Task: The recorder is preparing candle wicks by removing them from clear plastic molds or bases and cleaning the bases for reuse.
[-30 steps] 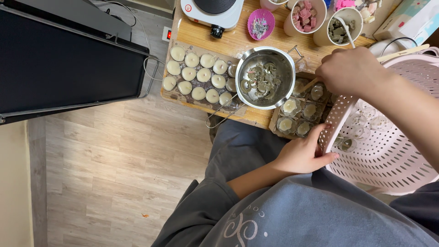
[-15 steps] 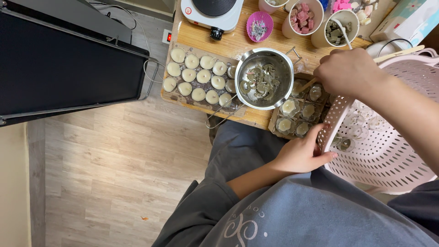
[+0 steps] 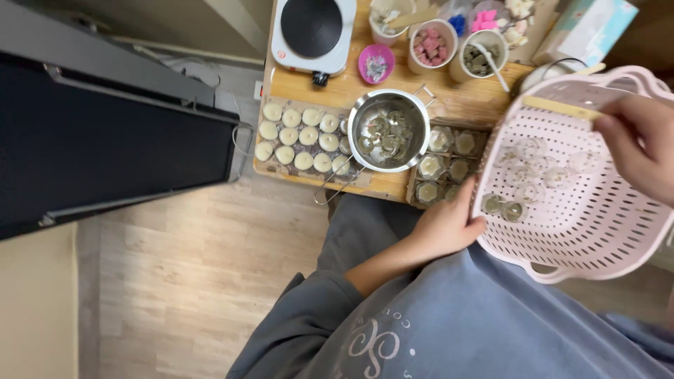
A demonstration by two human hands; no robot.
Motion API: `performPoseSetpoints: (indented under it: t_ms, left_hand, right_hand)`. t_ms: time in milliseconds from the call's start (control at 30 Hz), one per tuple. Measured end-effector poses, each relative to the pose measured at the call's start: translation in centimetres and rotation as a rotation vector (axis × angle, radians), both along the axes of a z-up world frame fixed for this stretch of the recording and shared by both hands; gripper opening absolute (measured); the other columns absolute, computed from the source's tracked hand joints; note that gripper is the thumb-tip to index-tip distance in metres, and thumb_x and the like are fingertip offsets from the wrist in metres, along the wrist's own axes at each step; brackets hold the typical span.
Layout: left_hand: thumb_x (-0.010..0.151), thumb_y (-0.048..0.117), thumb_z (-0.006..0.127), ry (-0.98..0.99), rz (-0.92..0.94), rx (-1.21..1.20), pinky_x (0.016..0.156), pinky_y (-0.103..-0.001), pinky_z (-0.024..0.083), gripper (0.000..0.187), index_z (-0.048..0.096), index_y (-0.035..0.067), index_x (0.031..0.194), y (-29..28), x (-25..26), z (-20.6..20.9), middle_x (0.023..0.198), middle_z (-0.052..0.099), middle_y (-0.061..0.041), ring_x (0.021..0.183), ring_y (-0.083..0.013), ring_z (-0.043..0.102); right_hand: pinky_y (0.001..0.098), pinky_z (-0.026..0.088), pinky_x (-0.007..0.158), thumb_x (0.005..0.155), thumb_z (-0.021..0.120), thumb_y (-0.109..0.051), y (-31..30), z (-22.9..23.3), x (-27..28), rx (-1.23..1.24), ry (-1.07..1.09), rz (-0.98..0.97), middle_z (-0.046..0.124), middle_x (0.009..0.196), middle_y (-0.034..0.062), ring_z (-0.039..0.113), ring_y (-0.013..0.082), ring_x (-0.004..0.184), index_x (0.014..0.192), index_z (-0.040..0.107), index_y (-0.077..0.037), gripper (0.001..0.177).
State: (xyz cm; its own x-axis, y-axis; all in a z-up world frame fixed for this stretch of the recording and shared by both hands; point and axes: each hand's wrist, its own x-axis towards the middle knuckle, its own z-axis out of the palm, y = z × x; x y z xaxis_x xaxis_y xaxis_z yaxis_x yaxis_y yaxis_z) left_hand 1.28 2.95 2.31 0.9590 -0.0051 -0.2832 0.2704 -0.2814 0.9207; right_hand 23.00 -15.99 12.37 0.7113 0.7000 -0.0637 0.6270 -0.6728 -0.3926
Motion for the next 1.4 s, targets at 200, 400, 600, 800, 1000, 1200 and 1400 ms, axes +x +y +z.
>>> performPoseSetpoints:
  t_ms: [200, 400, 600, 800, 1000, 1200, 1400]
  left_hand:
    - [0.086, 0.031, 0.069, -0.06, -0.02, 0.173, 0.062, -0.048, 0.059, 0.086, 0.03, 0.004, 0.158, 1.5, 0.5, 0.5, 0.082, 0.075, -0.016, 0.067, -0.0356, 0.073]
    - [0.074, 0.031, 0.078, -0.1, -0.056, 0.342, 0.082, -0.051, 0.056, 0.103, 0.025, 0.005, 0.158, 2.6, 2.3, 5.0, 0.108, 0.068, -0.02, 0.096, -0.0415, 0.068]
    - [0.075, 0.018, 0.076, -0.572, -0.141, 0.776, 0.097, -0.049, 0.043, 0.078, 0.047, 0.01, 0.147, 0.4, 4.5, 6.6, 0.135, 0.055, -0.017, 0.12, -0.0355, 0.055]
    - [0.082, 0.01, 0.07, -0.404, -0.592, 1.005, 0.084, -0.045, 0.047, 0.023, 0.07, 0.008, 0.105, -3.7, 8.3, 0.9, 0.104, 0.071, -0.01, 0.104, -0.0284, 0.067]
    - [0.077, 0.01, 0.073, -0.157, -0.791, 1.069, 0.078, -0.043, 0.048, 0.02, 0.072, 0.013, 0.097, -4.6, 9.2, -4.1, 0.089, 0.077, -0.006, 0.085, -0.0246, 0.076]
    - [0.078, 0.01, 0.073, -0.209, -0.793, 1.082, 0.078, -0.044, 0.047, 0.024, 0.068, 0.009, 0.102, -3.3, 8.6, -4.2, 0.086, 0.077, -0.006, 0.08, -0.0257, 0.076]
    - [0.071, 0.013, 0.076, -0.135, -0.773, 1.03, 0.075, -0.046, 0.05, 0.036, 0.064, 0.006, 0.104, -1.6, 8.7, -1.4, 0.085, 0.076, -0.009, 0.079, -0.0274, 0.076]
  right_hand:
    - [0.0299, 0.045, 0.061, 0.12, 0.049, -0.013, -18.0, -12.1, -5.2, 0.328, 0.268, -0.473, 0.062, 0.075, 0.0095, 0.056, 0.0133, 0.064, 0.099, 0.057, 0.004, 0.028]
    - [0.0272, 0.044, 0.083, 0.122, 0.046, -0.014, -21.4, -14.4, -11.7, 0.539, 0.038, -0.842, 0.055, 0.099, 0.0052, 0.048, 0.0095, 0.088, 0.106, 0.054, 0.003, 0.025]
    - [0.0278, 0.05, 0.092, 0.124, 0.05, -0.014, -20.3, -14.5, -14.3, 0.639, 0.156, -0.884, 0.064, 0.114, 0.0058, 0.057, 0.0121, 0.102, 0.112, 0.06, 0.004, 0.024]
    - [0.0265, 0.052, 0.092, 0.121, 0.049, -0.014, -18.4, -13.0, -14.4, 0.823, 0.305, -0.921, 0.063, 0.122, 0.0047, 0.059, 0.0097, 0.101, 0.115, 0.06, 0.0, 0.019]
    - [0.0286, 0.049, 0.094, 0.118, 0.05, -0.007, -16.6, -11.8, -14.9, 0.708, 0.135, -0.805, 0.06, 0.133, 0.0115, 0.058, 0.0149, 0.109, 0.099, 0.059, 0.003, 0.023]
    - [0.0281, 0.049, 0.091, 0.116, 0.05, -0.008, -15.8, -11.1, -14.3, 0.72, 0.187, -0.811, 0.06, 0.134, 0.0098, 0.057, 0.014, 0.106, 0.1, 0.059, 0.002, 0.02]
    - [0.0274, 0.049, 0.086, 0.115, 0.05, -0.011, -14.8, -10.3, -14.1, 0.755, 0.282, -0.802, 0.059, 0.133, 0.0075, 0.057, 0.0118, 0.099, 0.1, 0.059, 0.001, 0.021]
